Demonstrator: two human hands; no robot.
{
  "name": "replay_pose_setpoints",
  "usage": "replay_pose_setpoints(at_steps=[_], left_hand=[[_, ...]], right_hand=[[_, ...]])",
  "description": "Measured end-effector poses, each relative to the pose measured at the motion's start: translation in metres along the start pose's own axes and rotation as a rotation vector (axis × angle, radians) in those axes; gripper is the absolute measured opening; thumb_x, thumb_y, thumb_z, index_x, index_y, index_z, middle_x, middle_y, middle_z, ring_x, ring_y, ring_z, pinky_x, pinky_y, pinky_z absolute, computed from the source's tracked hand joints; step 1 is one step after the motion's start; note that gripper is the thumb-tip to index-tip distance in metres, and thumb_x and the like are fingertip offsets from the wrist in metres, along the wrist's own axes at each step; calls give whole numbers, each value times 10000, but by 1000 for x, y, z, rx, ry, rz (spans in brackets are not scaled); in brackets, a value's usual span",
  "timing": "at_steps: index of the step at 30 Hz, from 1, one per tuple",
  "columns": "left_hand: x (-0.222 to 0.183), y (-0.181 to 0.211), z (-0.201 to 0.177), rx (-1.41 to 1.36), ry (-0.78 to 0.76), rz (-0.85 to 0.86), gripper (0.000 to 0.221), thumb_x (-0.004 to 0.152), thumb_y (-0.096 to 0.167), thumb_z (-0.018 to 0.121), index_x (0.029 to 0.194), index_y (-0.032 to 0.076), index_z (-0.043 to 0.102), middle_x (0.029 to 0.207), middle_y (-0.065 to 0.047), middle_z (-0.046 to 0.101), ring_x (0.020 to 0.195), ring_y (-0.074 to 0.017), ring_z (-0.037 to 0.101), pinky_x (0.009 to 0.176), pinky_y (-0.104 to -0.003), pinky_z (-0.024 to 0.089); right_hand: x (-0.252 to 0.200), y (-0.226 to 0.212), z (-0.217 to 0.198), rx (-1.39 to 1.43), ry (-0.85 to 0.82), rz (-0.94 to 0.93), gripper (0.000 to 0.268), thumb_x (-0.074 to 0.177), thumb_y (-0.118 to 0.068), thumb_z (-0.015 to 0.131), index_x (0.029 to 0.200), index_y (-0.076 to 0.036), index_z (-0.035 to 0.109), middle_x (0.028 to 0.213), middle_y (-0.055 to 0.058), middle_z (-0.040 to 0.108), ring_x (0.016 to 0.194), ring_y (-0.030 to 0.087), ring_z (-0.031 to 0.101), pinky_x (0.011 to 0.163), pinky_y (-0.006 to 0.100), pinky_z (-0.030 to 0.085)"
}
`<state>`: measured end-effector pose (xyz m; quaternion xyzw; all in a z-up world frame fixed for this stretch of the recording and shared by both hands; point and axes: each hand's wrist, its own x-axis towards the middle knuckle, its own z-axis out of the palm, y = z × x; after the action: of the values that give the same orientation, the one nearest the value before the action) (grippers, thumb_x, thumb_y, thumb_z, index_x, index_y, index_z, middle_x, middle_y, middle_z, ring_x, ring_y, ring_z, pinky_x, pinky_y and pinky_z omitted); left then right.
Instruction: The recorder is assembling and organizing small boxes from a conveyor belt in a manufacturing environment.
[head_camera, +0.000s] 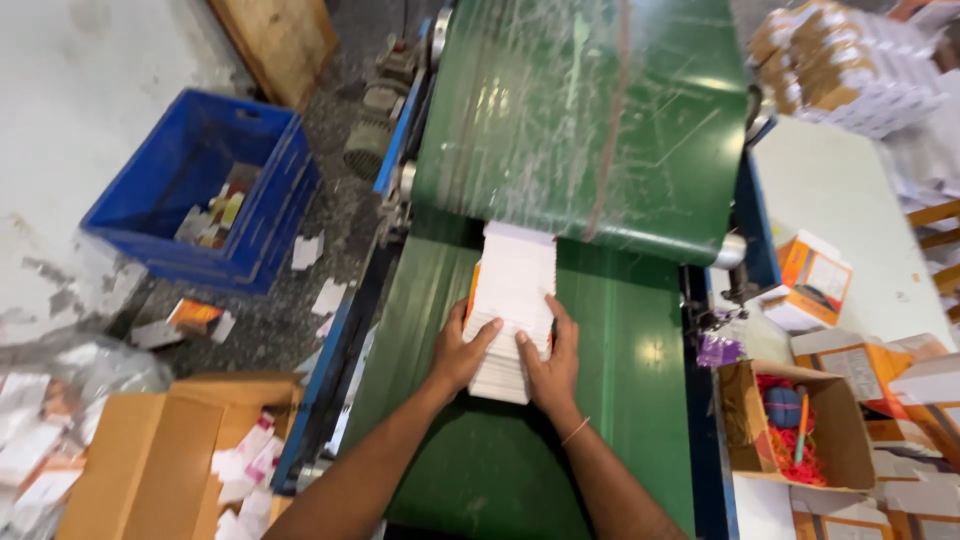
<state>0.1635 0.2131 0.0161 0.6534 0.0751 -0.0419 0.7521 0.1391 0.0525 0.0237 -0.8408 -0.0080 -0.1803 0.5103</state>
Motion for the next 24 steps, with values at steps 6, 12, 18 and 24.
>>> replay_pose_setpoints(at_steps=[6,12,18,24], left_hand=[[-7,5,-3,4,-35,-4,753,804,336,780,1419,31,473,1215,-142,702,1056,-220,712,898,-343,572],[-8,-8,-7,-144,-136,69,796,824,312,775,1447,-19,408,1261,-170,665,1115,-235,680,945,-359,558],[-12,-10,-9,-94,-147,73,808,827,328,771,1462,-12,405,1287,-164,653,1147,-230,665,970,-357,544],[-23,-12,-13,4,-137,96,832,826,328,781,1480,-12,397,1310,-175,642,1175,-244,648,998,-369,527]], right_hand=[[-5,-9,-2,9,-5,-19,654,910,-227,723,1497,-81,473,1375,160,510,1274,281,552,1077,394,466],[-9,2,-1,81,-20,-15,672,918,-205,729,1511,-67,445,1377,166,485,1289,275,537,1099,395,458],[-12,3,-4,90,-31,2,675,913,-188,730,1511,-63,441,1392,159,479,1290,269,536,1103,391,458],[-23,-2,-7,123,-61,-47,675,961,-193,720,1539,-49,402,1496,173,430,1368,278,487,1163,402,423]])
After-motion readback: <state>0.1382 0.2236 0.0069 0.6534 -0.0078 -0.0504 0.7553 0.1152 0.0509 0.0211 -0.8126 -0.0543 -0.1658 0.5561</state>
